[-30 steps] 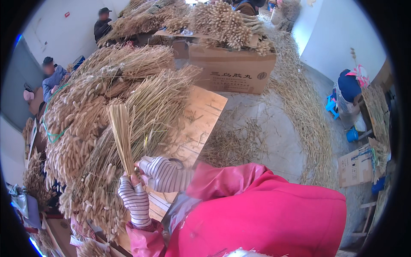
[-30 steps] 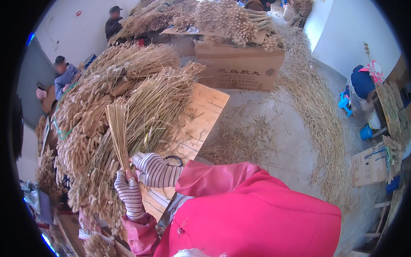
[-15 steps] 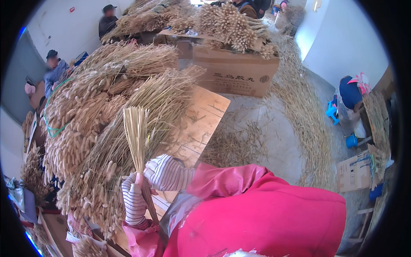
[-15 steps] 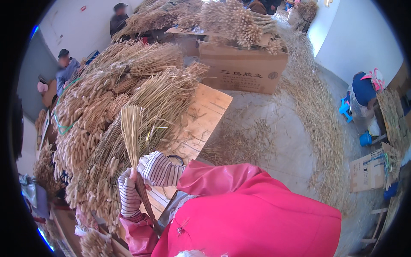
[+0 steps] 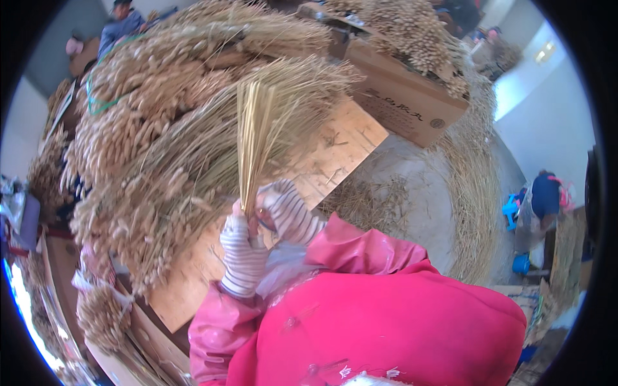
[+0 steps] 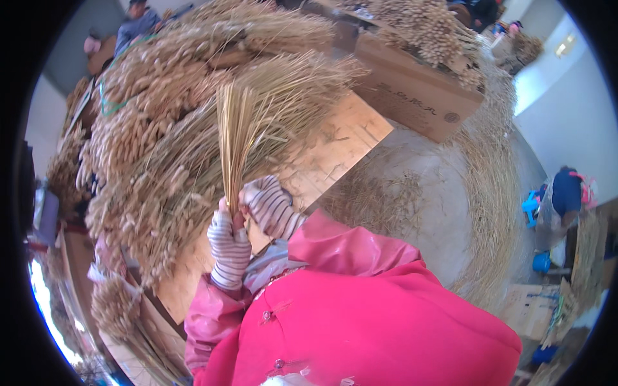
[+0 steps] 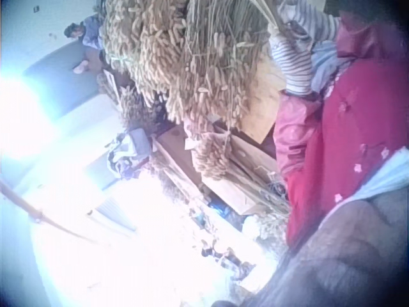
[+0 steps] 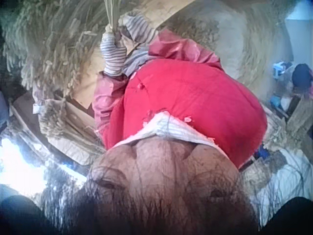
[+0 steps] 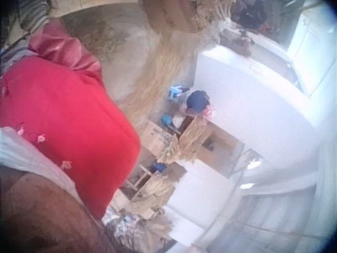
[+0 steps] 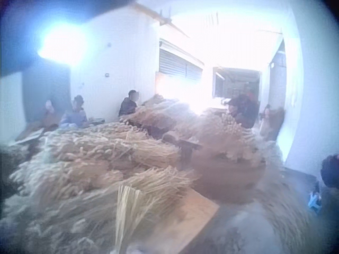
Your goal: The person gathers dried plant stalks into small bundles, aligns them, and ties them with string. The person uses scissors to trim the stalk ends and places the finished bundles on a wooden table. The person repeats this process with multiple bundles.
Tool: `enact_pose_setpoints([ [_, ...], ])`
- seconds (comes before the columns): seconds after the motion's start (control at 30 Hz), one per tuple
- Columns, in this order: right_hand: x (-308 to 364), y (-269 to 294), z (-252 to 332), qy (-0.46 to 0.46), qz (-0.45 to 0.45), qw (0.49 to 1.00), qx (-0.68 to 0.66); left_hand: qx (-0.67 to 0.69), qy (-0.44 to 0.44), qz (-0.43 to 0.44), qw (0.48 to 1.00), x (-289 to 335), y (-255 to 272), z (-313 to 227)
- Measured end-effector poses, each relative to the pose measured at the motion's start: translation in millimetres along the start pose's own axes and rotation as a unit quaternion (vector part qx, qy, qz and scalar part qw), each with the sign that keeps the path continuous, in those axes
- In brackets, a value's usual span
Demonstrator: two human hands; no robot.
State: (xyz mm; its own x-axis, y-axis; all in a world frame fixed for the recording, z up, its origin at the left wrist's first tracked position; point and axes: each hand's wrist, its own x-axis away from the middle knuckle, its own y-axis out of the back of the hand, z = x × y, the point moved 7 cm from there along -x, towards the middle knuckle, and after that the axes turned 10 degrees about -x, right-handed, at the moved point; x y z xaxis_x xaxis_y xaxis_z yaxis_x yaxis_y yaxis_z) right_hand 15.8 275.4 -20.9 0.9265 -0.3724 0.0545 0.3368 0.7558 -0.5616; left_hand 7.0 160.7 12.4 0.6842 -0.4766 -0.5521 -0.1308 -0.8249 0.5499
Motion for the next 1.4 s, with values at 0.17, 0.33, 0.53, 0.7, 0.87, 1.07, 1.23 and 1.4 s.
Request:
enact_pose_setpoints([
  [0.17,4.5,-11.9,8.9,-0.162,0.153,0.973,-0.065,0.223,0.189,0.109,0.95,-8.7,15.4,18.9],
  [0.33,-3.2,-7.0,7.7,-0.155,0.188,0.97,0.016,0.39,0.262,0.101,0.877,-20.1,9.4,9.4],
  [0.53,-5.6,3.8,-15.4,-0.213,0.148,0.965,0.026,0.327,0.277,0.145,0.892,-21.5,0.7,19.0],
  [0.7,-6.9,-2.7,-30.1,-0.177,0.169,0.969,-0.031,0.302,0.265,0.111,0.909,-23.1,-4.0,21.6],
  [0.87,-8.0,-6.2,-49.5,-0.212,0.182,0.959,0.037,0.285,0.299,0.126,0.902,-36.7,2.3,39.2],
  [1.07,1.8,-29.6,-46.9,-0.094,0.118,0.988,0.017,0.416,0.295,0.158,0.845,-46.0,4.1,54.6],
  [1.23,-6.2,-13.0,-43.9,-0.148,0.099,0.979,-0.096,0.437,0.26,0.043,0.86,-39.7,34.3,79.3],
  [1.4,-22.0,-0.3,-23.7,-0.107,0.07,0.953,-0.276,0.285,0.283,0.274,0.874,22.9,10.2,78.6],
])
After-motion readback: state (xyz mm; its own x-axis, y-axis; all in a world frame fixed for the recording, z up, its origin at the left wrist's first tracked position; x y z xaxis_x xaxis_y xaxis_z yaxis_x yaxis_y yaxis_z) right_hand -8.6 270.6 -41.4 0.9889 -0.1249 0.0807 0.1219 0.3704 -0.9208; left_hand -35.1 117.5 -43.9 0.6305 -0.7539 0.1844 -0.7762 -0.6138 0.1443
